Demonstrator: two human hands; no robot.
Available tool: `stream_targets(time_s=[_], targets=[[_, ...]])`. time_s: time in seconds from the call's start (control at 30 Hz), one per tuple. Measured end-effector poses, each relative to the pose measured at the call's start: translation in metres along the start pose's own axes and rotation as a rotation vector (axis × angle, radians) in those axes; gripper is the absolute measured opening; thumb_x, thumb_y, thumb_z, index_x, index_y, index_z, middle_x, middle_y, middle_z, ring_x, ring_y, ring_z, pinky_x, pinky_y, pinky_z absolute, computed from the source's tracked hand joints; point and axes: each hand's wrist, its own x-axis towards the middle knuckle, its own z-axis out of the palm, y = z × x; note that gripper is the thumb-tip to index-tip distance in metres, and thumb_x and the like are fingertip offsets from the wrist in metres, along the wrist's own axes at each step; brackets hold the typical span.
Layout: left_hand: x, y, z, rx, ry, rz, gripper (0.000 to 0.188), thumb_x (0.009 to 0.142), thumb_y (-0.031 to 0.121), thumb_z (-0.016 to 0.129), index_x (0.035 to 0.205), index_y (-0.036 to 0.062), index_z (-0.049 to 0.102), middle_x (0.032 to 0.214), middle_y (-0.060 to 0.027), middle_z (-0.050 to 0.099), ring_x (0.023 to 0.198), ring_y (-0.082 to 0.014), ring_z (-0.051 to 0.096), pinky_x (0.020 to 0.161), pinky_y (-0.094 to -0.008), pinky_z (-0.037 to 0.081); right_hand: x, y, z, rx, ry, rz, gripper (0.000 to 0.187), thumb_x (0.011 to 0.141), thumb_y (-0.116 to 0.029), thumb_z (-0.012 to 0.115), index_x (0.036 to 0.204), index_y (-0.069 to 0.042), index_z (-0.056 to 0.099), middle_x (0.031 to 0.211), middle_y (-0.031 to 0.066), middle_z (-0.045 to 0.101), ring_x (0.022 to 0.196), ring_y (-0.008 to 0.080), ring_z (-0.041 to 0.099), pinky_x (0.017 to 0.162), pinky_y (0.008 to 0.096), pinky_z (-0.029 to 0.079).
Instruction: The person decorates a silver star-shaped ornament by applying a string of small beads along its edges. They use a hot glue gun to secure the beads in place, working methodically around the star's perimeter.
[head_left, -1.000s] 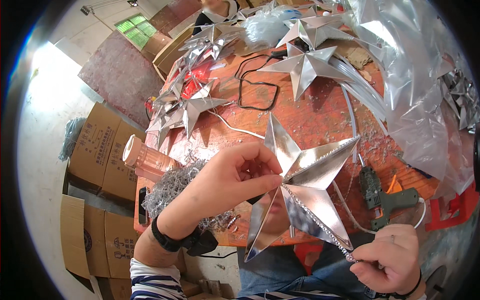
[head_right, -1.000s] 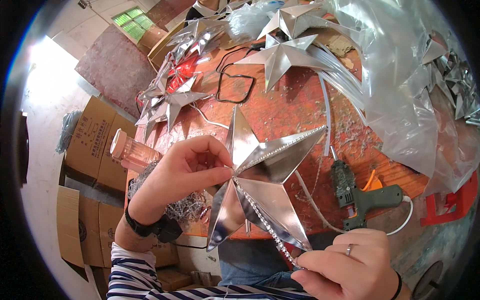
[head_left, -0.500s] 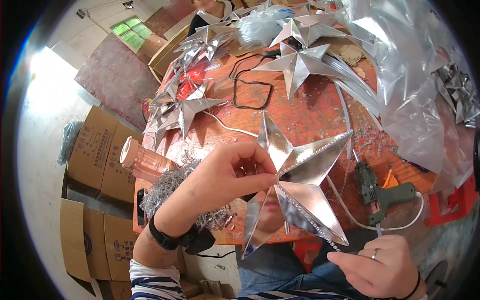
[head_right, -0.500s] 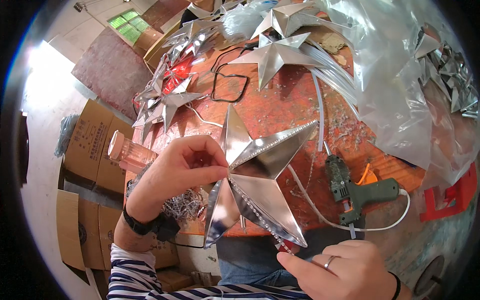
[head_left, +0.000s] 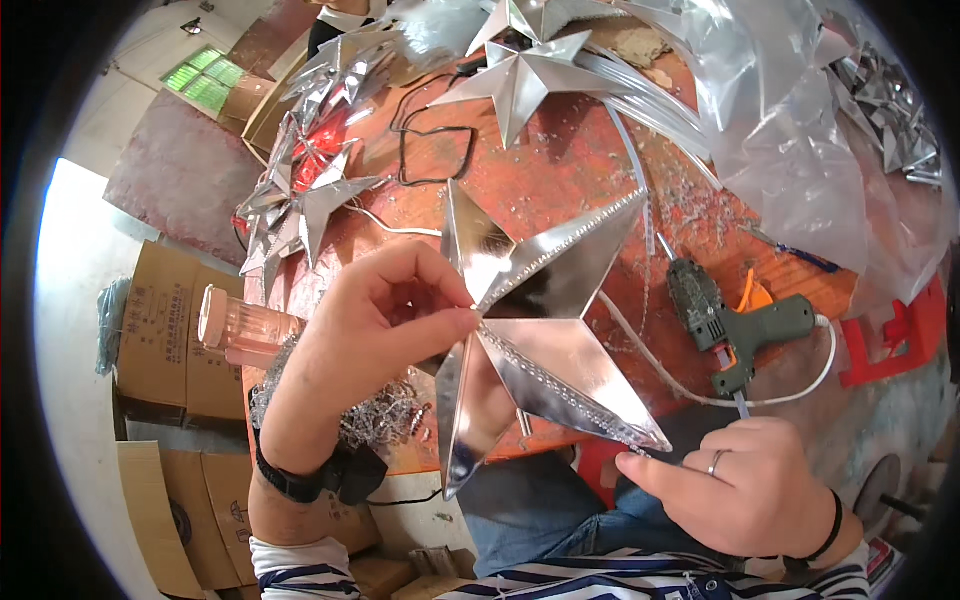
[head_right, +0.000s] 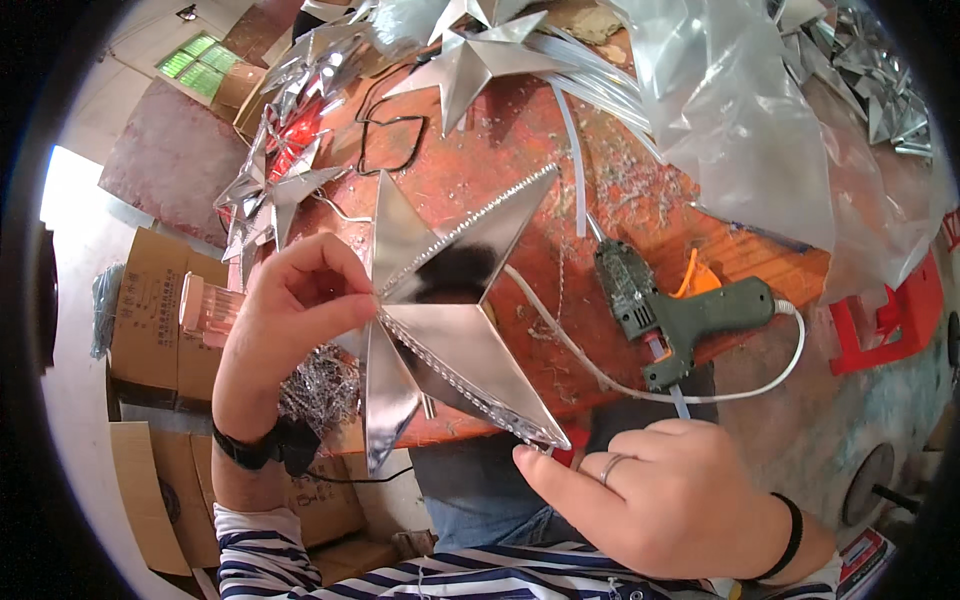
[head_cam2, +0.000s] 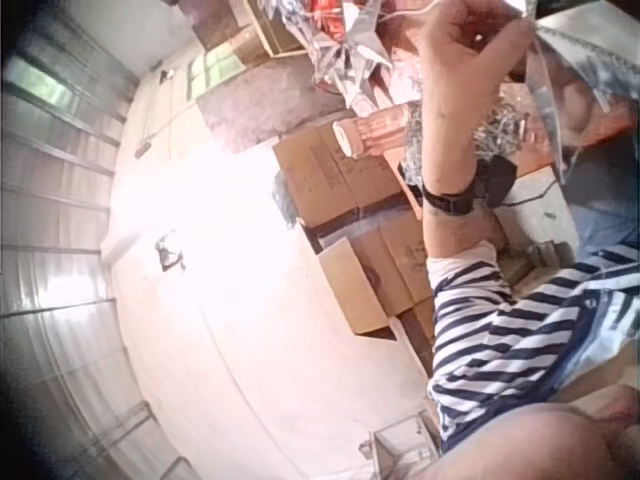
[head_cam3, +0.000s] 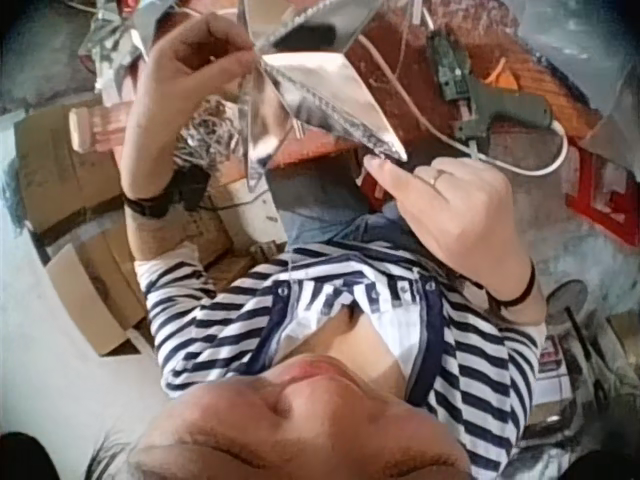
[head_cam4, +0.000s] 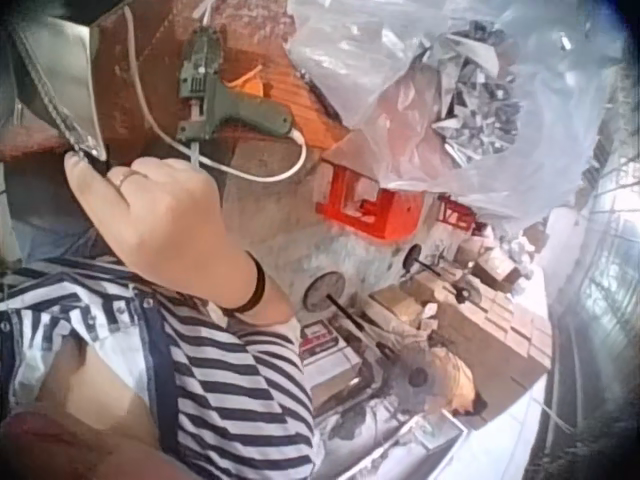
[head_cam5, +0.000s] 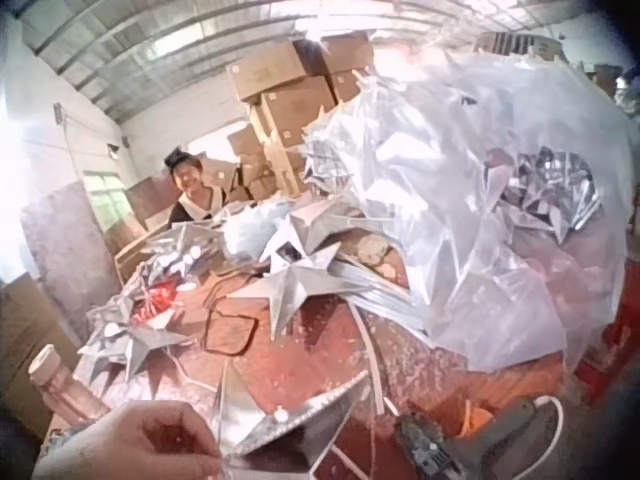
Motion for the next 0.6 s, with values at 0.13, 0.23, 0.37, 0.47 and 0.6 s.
stream_targets(time_s=[0.13,0.23,0.37,0.47,0.6], targets=[[0.001,0.0,0.001,-0.003,-0.006,-0.01,0.015,0.079,-0.002,0.069,0.086,0.0047,0.059,0.081,0.0042,0.056,0.076,-0.0031,0.053,0.068,-0.0189,0.042,-0.001,0.001,-0.002,0.024,0.008,0.025,0.037,0.066,-0.007,0.066,0.102,-0.003,0.07,0.057,-0.0024,0.048,0.048,0.0103,0.05,0.042,0.025,0.039],[0.001,0.0,-0.001,0.014,-0.006,-0.022,0.015,0.079,-0.002,0.07,0.086,0.0048,0.058,0.081,0.0045,0.055,0.076,-0.0027,0.052,0.068,-0.0186,0.042,-0.002,0.001,-0.001,0.092,0.046,0.058,0.035,0.066,-0.005,0.067,0.101,-0.002,0.07,0.057,-0.0014,0.05,0.048,0.0117,0.052,0.041,0.0262,0.039],[0.002,-0.004,-0.003,0.02,-0.008,-0.006,0.014,0.079,-0.001,0.07,0.086,0.0051,0.058,0.081,0.0047,0.055,0.075,-0.0023,0.052,0.068,-0.0186,0.041,-0.003,0.002,0.0,0.174,0.056,0.074,0.035,0.066,-0.002,0.069,0.101,-0.001,0.07,0.058,0.0001,0.052,0.047,0.0142,0.053,0.041,0.0277,0.04],[0.003,-0.005,-0.003,0.017,-0.011,-0.003,0.014,0.079,0.0,0.07,0.086,0.0051,0.058,0.081,0.0048,0.055,0.075,-0.0022,0.051,0.067,-0.0185,0.041,-0.002,0.001,0.0,0.224,0.06,0.108,0.032,0.067,-0.001,0.069,0.099,-0.001,0.069,0.059,0.0013,0.053,0.047,0.0154,0.054,0.041,0.0285,0.041],[0.003,-0.009,-0.003,0.002,-0.007,0.064,0.012,0.081,0.003,0.072,0.089,0.0026,0.062,0.08,0.0036,0.059,0.07,-0.0019,0.053,0.061,-0.0176,0.042,-0.001,0.002,-0.007,0.361,0.018,0.211,0.024,0.074,0.0,0.067,0.097,-0.003,0.069,0.063,0.004,0.059,0.049,0.017,0.056,0.044,0.0284,0.042]])
